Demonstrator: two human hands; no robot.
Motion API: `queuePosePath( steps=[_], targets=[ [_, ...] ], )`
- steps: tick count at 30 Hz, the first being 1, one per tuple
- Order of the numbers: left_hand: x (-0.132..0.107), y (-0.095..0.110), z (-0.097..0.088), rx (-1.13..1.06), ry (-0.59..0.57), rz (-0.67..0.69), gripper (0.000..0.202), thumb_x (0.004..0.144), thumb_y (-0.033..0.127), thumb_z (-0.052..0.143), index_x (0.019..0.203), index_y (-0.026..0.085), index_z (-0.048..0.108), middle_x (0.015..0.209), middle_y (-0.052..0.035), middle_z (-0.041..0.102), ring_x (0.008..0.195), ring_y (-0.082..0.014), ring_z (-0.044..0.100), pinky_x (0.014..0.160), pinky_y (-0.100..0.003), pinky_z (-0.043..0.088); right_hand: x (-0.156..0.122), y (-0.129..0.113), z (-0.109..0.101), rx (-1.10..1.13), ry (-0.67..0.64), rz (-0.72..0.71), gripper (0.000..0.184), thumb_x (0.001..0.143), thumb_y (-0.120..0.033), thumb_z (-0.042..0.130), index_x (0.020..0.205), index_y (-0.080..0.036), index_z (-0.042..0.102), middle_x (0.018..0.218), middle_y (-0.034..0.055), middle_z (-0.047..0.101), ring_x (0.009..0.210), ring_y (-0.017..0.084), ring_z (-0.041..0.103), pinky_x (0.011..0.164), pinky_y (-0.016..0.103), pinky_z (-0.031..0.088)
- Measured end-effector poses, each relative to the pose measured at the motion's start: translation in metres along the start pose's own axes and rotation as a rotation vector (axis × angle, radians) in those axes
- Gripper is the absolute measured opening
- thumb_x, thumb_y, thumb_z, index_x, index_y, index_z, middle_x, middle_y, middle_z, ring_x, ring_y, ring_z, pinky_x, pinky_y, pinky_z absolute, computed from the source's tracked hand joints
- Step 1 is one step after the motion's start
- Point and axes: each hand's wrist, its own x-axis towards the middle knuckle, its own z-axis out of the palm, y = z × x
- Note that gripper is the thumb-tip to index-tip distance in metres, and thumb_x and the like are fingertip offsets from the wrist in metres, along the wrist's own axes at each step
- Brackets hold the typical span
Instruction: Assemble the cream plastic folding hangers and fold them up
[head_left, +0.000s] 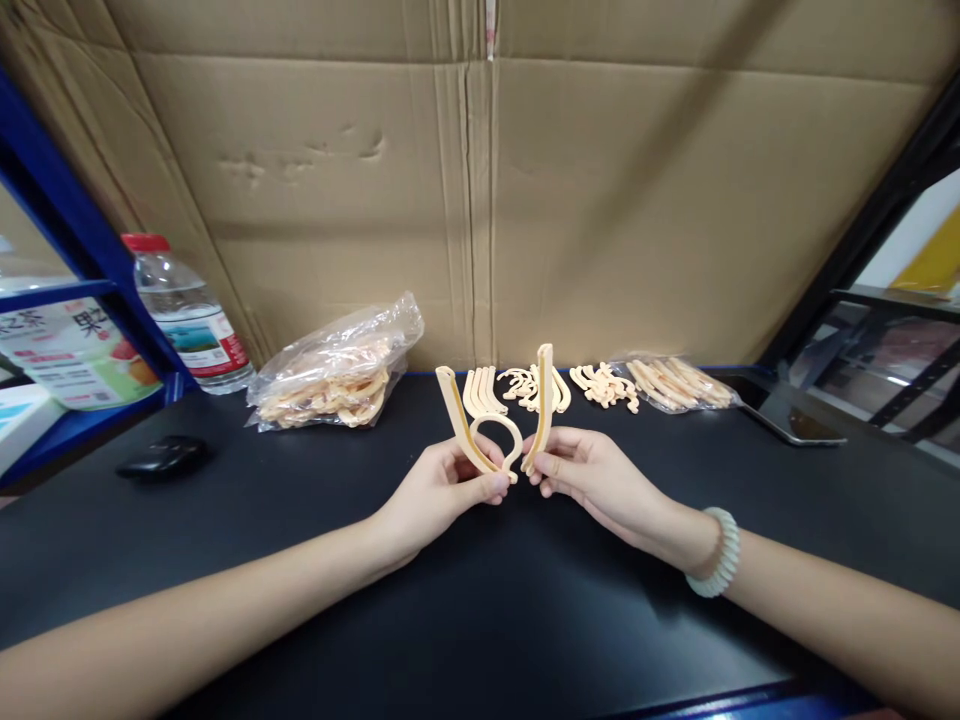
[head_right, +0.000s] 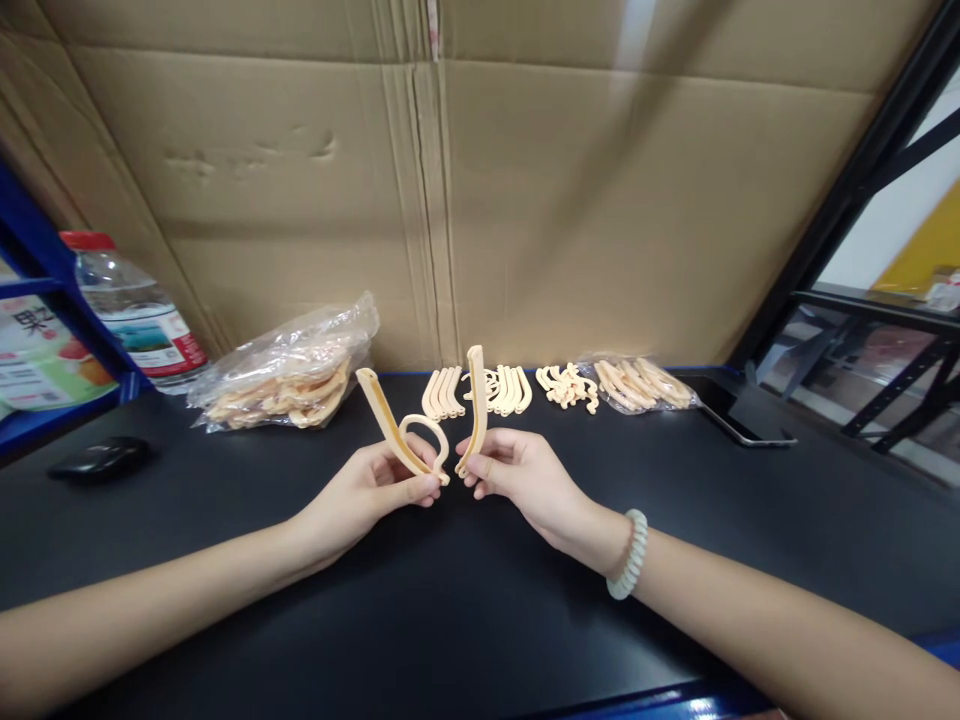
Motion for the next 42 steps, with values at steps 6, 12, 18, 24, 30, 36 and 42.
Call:
queuePosePath(
  steps=[6,12,18,24,30,36,42],
  targets=[
    [0.000,0.001,0.000,0.020,-0.061,0.010,0.016,0.071,0.023,0.077,0.077,0.014,0.064,0.076,0.0003,0.061,0.069,-0.0121,0.058,0.067,-0.025,0.047,-0.001,0.002,0.001,-0.083,-0.074,-0.032,0.023,0.074,-0.031,0.076,0.090,-0.015,0.071,0.078,0.0034,0.068,0.069,0.013,0.063,0.069,0.029,0.052],
    [0.001,0.002,0.000,0.018,-0.098,0.054,0.011,0.070,0.018,0.076,0.072,0.015,0.066,0.072,0.0018,0.062,0.067,-0.0117,0.058,0.065,-0.024,0.047,-0.001,0.000,0.003,-0.129,-0.110,-0.073,0.019,0.073,-0.030,0.077,0.086,-0.017,0.071,0.078,0.0027,0.070,0.066,0.013,0.065,0.068,0.031,0.055],
    [-0.002,-0.003,0.004,0.014,-0.003,0.059,0.014,0.067,0.017,0.076,0.070,0.014,0.063,0.070,0.0017,0.062,0.062,-0.0106,0.057,0.063,-0.024,0.047,-0.002,0.002,0.006,-0.187,-0.106,-0.155,0.013,0.075,-0.027,0.074,0.083,-0.017,0.071,0.074,0.0017,0.070,0.066,0.014,0.065,0.068,0.030,0.055],
    [-0.008,-0.005,0.010,-0.043,0.132,0.061,0.018,0.063,0.016,0.077,0.070,0.013,0.060,0.063,0.0016,0.064,0.058,-0.0116,0.059,0.057,-0.023,0.047,-0.005,0.002,0.013,-0.194,-0.076,-0.179,0.013,0.073,-0.026,0.076,0.080,-0.017,0.070,0.074,0.0015,0.070,0.068,0.014,0.066,0.069,0.030,0.056],
    [-0.009,-0.003,0.011,-0.070,0.192,0.048,0.021,0.062,0.019,0.079,0.072,0.013,0.062,0.060,0.0017,0.065,0.056,-0.0110,0.060,0.056,-0.022,0.049,-0.006,0.001,0.019,-0.176,-0.005,-0.167,0.019,0.072,-0.030,0.078,0.077,-0.015,0.067,0.073,0.0033,0.071,0.068,0.015,0.068,0.067,0.029,0.057],
    [-0.010,-0.001,0.010,-0.039,0.209,0.031,0.021,0.064,0.024,0.082,0.073,0.012,0.066,0.064,-0.0013,0.069,0.061,-0.0120,0.063,0.060,-0.021,0.052,-0.005,0.000,0.025,-0.102,0.038,-0.139,0.022,0.071,-0.030,0.079,0.076,-0.014,0.063,0.074,0.0032,0.069,0.067,0.015,0.068,0.069,0.029,0.058],
    [-0.005,0.001,0.005,-0.066,0.229,-0.068,0.025,0.064,0.025,0.084,0.078,0.012,0.069,0.072,-0.0013,0.070,0.065,-0.0107,0.067,0.065,-0.019,0.056,0.002,-0.010,0.003,0.000,0.007,-0.078,0.028,0.065,-0.023,0.083,0.082,-0.018,0.061,0.079,-0.0031,0.062,0.066,0.008,0.062,0.058,0.020,0.055]
  ],
)
